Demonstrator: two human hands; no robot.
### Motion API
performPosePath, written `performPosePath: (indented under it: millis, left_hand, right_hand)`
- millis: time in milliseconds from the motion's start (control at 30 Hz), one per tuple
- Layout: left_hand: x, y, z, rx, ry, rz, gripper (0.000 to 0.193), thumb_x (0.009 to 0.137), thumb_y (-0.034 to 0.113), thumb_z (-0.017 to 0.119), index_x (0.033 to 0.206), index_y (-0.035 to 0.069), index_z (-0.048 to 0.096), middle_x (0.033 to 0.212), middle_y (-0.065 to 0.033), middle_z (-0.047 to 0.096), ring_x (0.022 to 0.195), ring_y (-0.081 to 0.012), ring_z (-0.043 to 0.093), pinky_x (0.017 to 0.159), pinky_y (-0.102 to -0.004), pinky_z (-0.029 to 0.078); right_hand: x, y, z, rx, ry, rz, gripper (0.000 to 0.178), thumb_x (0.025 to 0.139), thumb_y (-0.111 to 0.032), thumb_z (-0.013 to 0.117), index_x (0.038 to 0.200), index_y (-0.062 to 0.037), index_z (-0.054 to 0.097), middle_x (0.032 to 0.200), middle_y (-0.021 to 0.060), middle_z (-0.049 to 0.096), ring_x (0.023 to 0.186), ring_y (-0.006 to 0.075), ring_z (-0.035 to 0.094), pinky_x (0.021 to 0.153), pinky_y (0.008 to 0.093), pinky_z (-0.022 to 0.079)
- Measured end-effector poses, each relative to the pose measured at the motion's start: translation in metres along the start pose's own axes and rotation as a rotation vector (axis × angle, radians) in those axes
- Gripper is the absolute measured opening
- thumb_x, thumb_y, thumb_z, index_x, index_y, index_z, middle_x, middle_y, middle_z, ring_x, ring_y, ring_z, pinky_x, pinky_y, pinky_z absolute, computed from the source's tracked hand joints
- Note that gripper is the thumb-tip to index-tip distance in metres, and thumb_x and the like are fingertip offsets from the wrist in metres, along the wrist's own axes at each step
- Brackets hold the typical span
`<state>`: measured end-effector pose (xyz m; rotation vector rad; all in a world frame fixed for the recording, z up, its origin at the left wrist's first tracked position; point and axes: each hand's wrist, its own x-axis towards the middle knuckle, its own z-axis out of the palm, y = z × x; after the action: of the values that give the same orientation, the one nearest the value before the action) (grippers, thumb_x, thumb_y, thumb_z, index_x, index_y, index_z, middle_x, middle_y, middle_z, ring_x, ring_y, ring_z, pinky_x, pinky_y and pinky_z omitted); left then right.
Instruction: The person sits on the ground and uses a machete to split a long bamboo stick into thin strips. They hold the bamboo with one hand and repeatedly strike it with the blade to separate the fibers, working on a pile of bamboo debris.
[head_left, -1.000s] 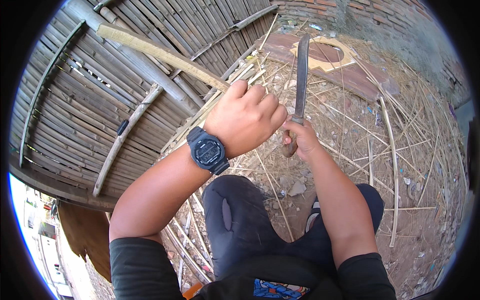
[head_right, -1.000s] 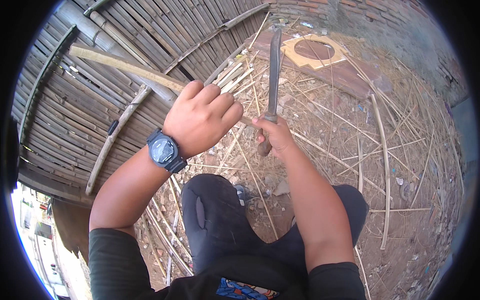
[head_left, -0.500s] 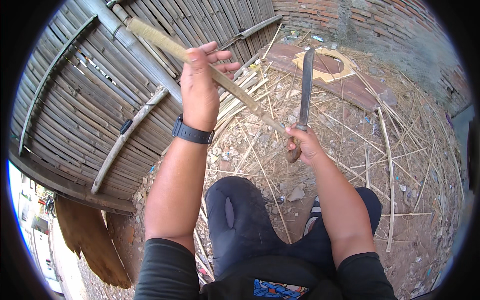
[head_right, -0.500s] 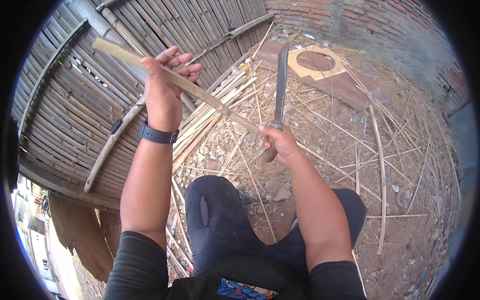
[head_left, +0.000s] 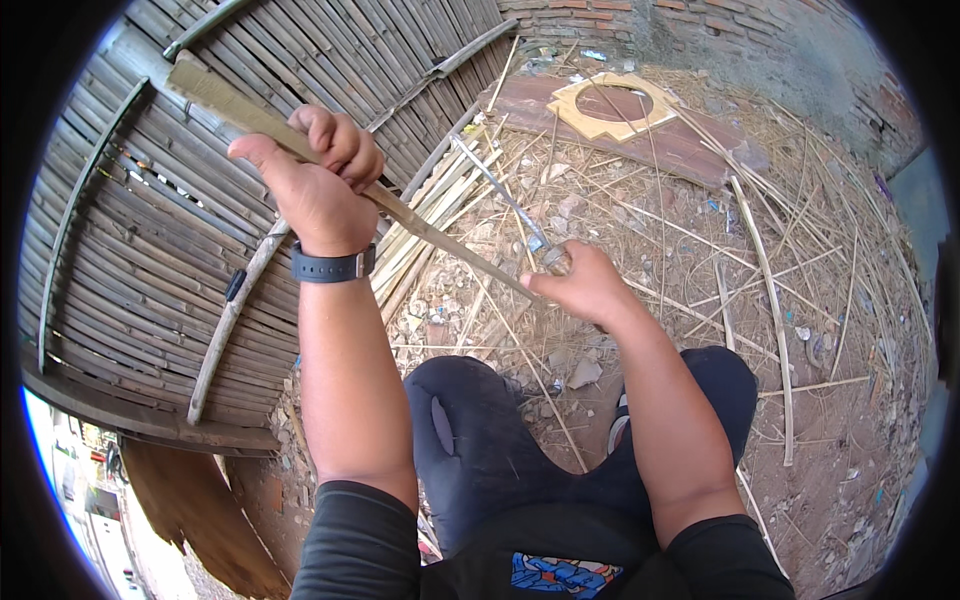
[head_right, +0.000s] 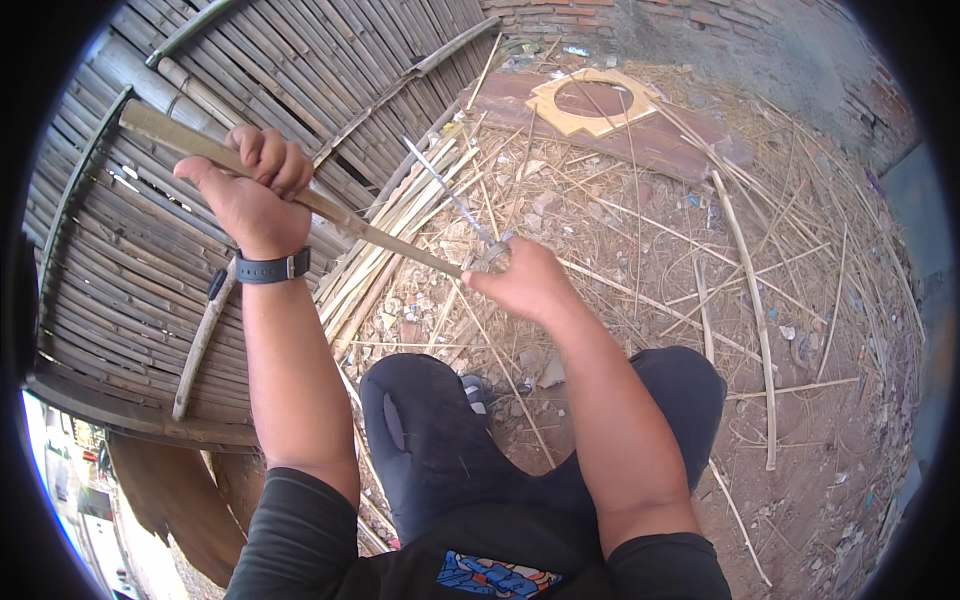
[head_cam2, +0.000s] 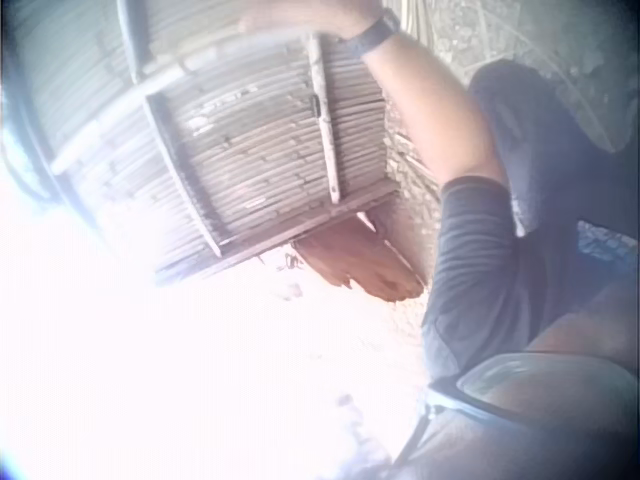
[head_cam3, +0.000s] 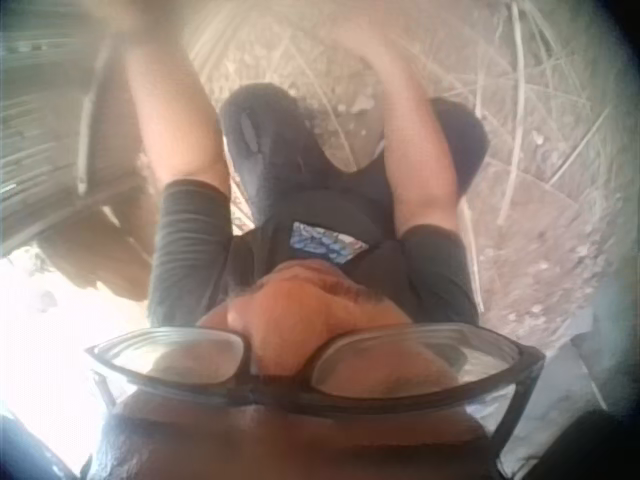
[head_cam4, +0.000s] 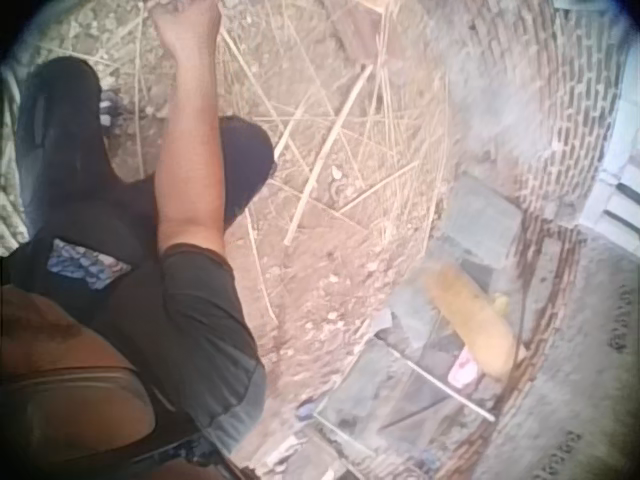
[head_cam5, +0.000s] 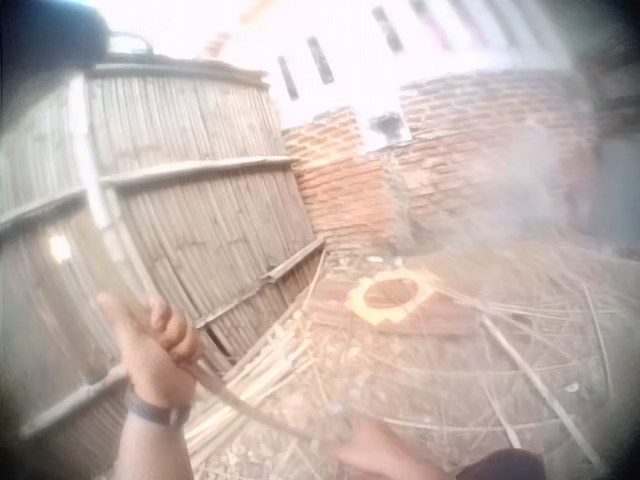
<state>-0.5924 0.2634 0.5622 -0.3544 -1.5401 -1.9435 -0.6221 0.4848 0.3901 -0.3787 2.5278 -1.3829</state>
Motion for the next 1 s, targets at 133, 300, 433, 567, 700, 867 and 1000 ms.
performPosePath:
  millis: [133, 300, 433, 567, 700, 867, 1000]
  left_hand:
    - [0.011, -0.002, -0.011, 0.037, 0.076, 0.018, 0.081, 0.090, 0.092, 0.021, 0.075, 0.014, 0.037, 0.058, 0.0031, 0.027, 0.050, -0.0119, 0.019, 0.049, -0.0293, 0.016]
    - [0.021, 0.001, -0.032, 0.086, 0.157, 0.036, 0.079, 0.092, 0.090, 0.018, 0.072, 0.015, 0.037, 0.057, 0.0026, 0.026, 0.050, -0.0128, 0.016, 0.048, -0.0287, 0.015]
    - [0.032, 0.006, -0.084, 0.027, 0.128, 0.031, 0.080, 0.089, 0.092, 0.018, 0.070, 0.017, 0.039, 0.057, 0.0040, 0.026, 0.049, -0.0107, 0.015, 0.047, -0.0273, 0.014]
    - [0.048, -0.001, -0.134, -0.179, -0.257, -0.053, 0.082, 0.085, 0.095, 0.021, 0.066, 0.018, 0.041, 0.055, 0.0072, 0.029, 0.046, -0.0084, 0.019, 0.045, -0.0258, 0.017]
    - [0.063, 0.009, -0.159, -0.296, -0.581, -0.113, 0.086, 0.079, 0.100, 0.020, 0.063, 0.019, 0.042, 0.052, 0.0080, 0.034, 0.043, -0.0072, 0.025, 0.044, -0.0243, 0.023]
    - [0.068, 0.014, -0.227, -0.281, -0.444, -0.092, 0.084, 0.079, 0.100, 0.025, 0.061, 0.019, 0.040, 0.053, 0.0075, 0.034, 0.044, -0.0077, 0.026, 0.045, -0.0247, 0.023]
    - [0.071, 0.018, -0.229, -0.215, -0.242, -0.016, 0.082, 0.083, 0.096, 0.030, 0.063, 0.018, 0.042, 0.053, 0.0070, 0.034, 0.043, -0.0081, 0.026, 0.044, -0.0241, 0.023]
  right_hand:
    - [-0.015, -0.020, 0.041, 0.182, -0.134, -0.116, 0.052, 0.084, -0.041, 0.081, 0.106, 0.0036, 0.067, 0.095, 0.0209, 0.072, 0.090, 0.0340, 0.072, 0.084, 0.0429, 0.056]
    - [0.004, 0.022, 0.117, 0.125, -0.073, -0.139, 0.035, 0.088, -0.027, 0.071, 0.104, 0.0039, 0.067, 0.095, 0.0242, 0.072, 0.093, 0.0387, 0.071, 0.086, 0.0456, 0.056]
    - [0.032, 0.081, 0.153, 0.131, -0.202, 0.043, 0.035, 0.085, -0.022, 0.071, 0.109, 0.0030, 0.067, 0.099, 0.0249, 0.071, 0.093, 0.0382, 0.072, 0.083, 0.0456, 0.055]
    - [0.032, -0.002, 0.140, 0.258, -0.206, -0.120, 0.033, 0.084, -0.019, 0.072, 0.107, 0.0024, 0.065, 0.092, 0.0254, 0.071, 0.086, 0.0395, 0.072, 0.077, 0.0486, 0.055]
    - [0.038, -0.001, 0.163, 0.283, -0.172, -0.128, 0.032, 0.084, -0.018, 0.071, 0.107, 0.0035, 0.066, 0.086, 0.0254, 0.071, 0.082, 0.0392, 0.072, 0.075, 0.0457, 0.057]
    - [0.061, 0.173, 0.229, 0.124, -0.189, 0.329, 0.034, 0.083, -0.017, 0.070, 0.110, 0.0034, 0.066, 0.098, 0.0248, 0.073, 0.092, 0.0350, 0.073, 0.082, 0.0434, 0.057]
    - [0.058, 0.098, 0.227, 0.272, -0.164, 0.256, 0.034, 0.083, -0.018, 0.071, 0.110, 0.0029, 0.066, 0.098, 0.0256, 0.072, 0.092, 0.0369, 0.073, 0.082, 0.0437, 0.056]
